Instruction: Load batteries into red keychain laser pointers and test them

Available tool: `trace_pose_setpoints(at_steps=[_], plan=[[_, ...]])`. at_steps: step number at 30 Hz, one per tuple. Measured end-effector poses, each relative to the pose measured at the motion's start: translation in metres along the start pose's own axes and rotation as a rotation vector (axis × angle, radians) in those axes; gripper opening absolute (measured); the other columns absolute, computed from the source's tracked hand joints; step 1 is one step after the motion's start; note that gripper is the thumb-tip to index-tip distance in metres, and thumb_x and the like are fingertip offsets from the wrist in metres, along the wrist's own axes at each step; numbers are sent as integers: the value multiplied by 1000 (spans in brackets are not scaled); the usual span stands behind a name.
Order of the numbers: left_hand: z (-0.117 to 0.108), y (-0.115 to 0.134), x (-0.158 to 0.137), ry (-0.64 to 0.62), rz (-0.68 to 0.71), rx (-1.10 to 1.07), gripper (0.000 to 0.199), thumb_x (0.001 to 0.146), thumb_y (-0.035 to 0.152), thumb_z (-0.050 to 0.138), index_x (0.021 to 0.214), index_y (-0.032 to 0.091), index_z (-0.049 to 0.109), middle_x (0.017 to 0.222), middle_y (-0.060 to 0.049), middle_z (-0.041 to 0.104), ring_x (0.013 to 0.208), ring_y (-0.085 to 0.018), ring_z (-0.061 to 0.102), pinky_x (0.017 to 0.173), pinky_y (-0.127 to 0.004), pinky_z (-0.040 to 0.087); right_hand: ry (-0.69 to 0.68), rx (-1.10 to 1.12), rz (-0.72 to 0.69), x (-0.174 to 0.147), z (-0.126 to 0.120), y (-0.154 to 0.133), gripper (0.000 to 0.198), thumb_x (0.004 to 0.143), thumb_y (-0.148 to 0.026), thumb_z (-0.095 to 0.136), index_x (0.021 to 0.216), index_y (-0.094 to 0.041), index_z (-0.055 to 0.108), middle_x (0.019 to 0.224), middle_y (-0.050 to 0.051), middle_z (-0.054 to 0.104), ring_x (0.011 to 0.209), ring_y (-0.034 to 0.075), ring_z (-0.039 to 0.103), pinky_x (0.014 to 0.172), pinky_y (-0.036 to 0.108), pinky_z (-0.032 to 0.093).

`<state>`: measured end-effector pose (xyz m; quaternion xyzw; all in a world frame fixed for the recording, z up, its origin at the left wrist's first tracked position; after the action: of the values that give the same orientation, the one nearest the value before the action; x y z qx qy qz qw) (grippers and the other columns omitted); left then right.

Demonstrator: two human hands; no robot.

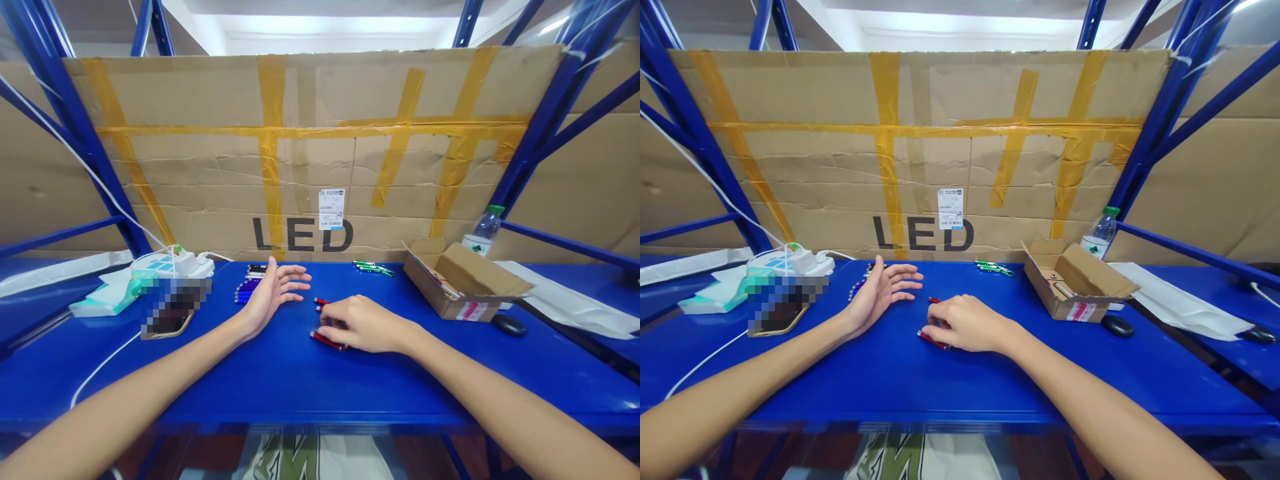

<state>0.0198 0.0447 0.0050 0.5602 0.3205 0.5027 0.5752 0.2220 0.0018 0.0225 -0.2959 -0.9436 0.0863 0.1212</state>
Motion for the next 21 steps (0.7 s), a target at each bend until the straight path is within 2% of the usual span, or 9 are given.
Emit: trace_pose_setpoints(at_steps=[2,4,6,8,13,17,21], plan=[[0,0,0,6,-3,0,82,98,86,37,124,15,69,130,-19,73,118,-32,70,91,-39,57,51,-45,18,0,-1,5,31,113,-35,49,91,-20,66,87,4,74,75,17,66,70,27,39],[0,0,0,15,-3,3,82,98,86,38,123,15,70,129,-19,73,116,-32,70,90,-39,57,79,-99,49,0,-1,11,25,114,-30,48,98,-20,64,97,6,74,83,19,68,72,28,40],[0,-1,0,24,0,5,81,98,85,38,122,15,70,128,-19,74,115,-31,70,90,-38,57,61,-141,85,0,1,16,13,111,-30,54,107,-21,63,107,7,73,91,21,69,73,29,42],[0,-1,0,26,1,7,80,99,85,38,122,15,70,127,-19,74,114,-31,70,89,-38,57,23,-166,122,-1,5,20,10,108,-29,61,113,-21,61,114,9,70,96,23,68,74,30,45],[1,-1,0,25,1,14,79,100,84,38,122,15,70,125,-18,74,113,-30,70,88,-37,56,24,-126,108,-1,9,22,8,110,-27,57,113,-20,60,117,11,65,102,24,64,85,34,50],[0,-1,0,32,5,12,79,99,84,38,121,15,71,125,-18,75,112,-30,70,87,-37,56,31,-163,67,1,10,19,11,112,-27,51,109,-20,59,112,11,65,97,26,59,90,41,49],[0,-1,0,27,7,12,78,101,83,37,121,16,71,124,-18,75,111,-29,70,87,-37,56,156,-61,96,0,1,18,7,112,-28,52,108,-22,53,107,8,67,94,25,57,84,39,48]])
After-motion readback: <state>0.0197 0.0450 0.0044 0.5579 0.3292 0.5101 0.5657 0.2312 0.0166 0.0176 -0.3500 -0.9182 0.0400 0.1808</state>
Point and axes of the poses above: each hand's wrist, its own x-axis towards the middle knuckle, its own z-axis out of the palm, y = z × x, the point moved 4 cm from there along x, towards the middle knuckle
